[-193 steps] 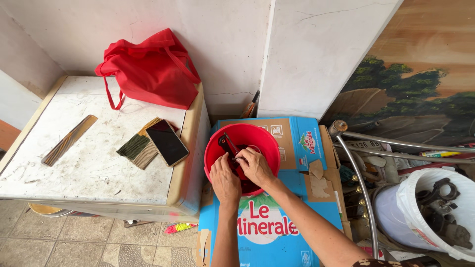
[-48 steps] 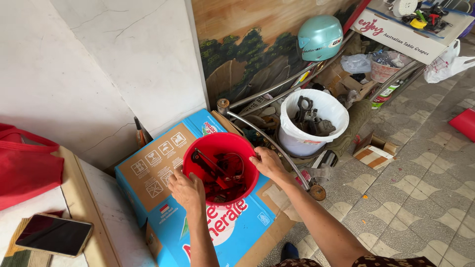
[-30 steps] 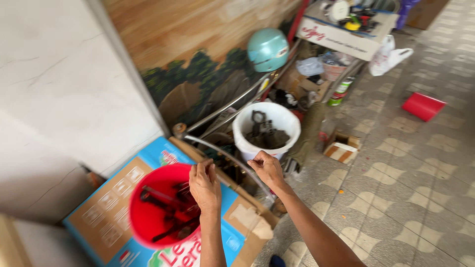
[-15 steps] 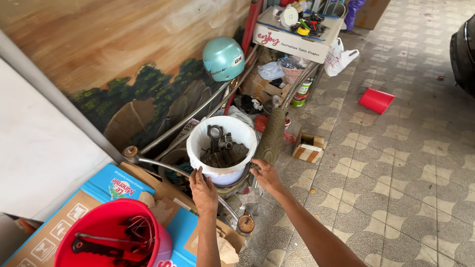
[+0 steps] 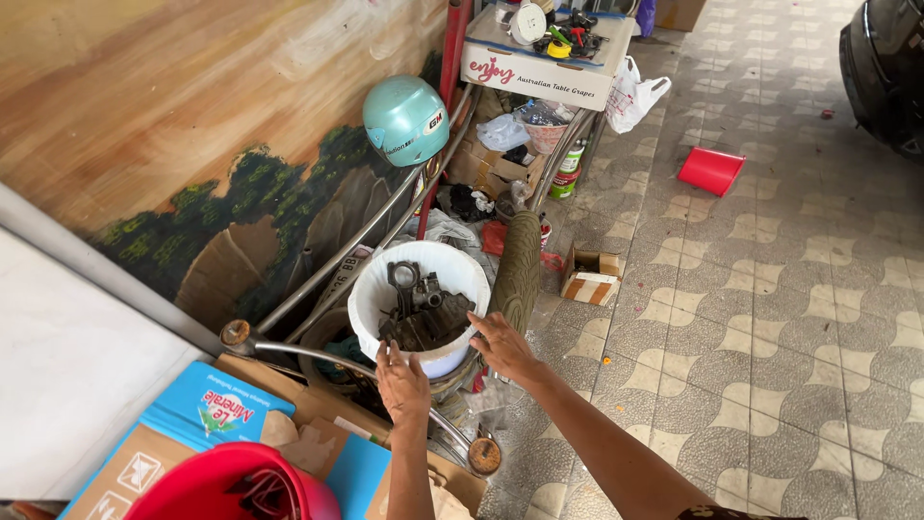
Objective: The person takes small metal hardware parts out of a red bucket and a cardboard box and sorts them one at a time onto a mat on the work surface, arranging the parts in groups. The person handles each part by hand, moving items from the containers onto the mat.
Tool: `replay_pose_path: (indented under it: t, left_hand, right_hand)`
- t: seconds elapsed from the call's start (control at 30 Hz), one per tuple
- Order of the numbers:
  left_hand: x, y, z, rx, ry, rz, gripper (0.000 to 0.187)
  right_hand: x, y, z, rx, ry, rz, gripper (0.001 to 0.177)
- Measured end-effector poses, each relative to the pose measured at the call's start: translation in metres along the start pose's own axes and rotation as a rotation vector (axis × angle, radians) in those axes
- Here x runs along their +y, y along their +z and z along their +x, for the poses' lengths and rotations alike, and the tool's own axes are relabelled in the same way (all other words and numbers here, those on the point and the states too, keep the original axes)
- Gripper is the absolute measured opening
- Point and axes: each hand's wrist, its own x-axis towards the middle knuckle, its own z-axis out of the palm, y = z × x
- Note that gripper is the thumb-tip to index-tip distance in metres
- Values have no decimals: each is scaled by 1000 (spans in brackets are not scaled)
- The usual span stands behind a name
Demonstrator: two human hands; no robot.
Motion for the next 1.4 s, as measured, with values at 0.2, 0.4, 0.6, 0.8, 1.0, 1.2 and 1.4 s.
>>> replay_pose_path:
  t: [0.2, 0.4, 0.6, 0.8, 1.0, 1.2, 1.4]
  left_hand:
    - [-5, -19, 31, -91, -174, 4, 63]
    - [-14, -12, 55, -27, -167, 60, 68]
    - [-20, 19, 66, 131, -267, -3, 70]
    - [-13, 37, 75, 303, -434, 75, 53]
    - [18, 40, 73, 518, -505, 99, 46]
    - [28, 31, 76, 447, -679, 54, 51]
    - [8, 46, 72, 492, -623, 28, 62]
  right_hand:
    - [-2, 13, 13, 154, 155, -25, 59]
    - [8, 15, 31, 67, 201, 27, 83]
    - [30, 12, 69, 173, 172, 23, 72]
    - [49, -5, 124, 259, -56, -50, 56]
    - [57, -9, 176, 135, -96, -91, 28]
    - [54, 0, 189, 74, -28, -67, 28]
    - [53, 3, 182, 240, -143, 80, 28]
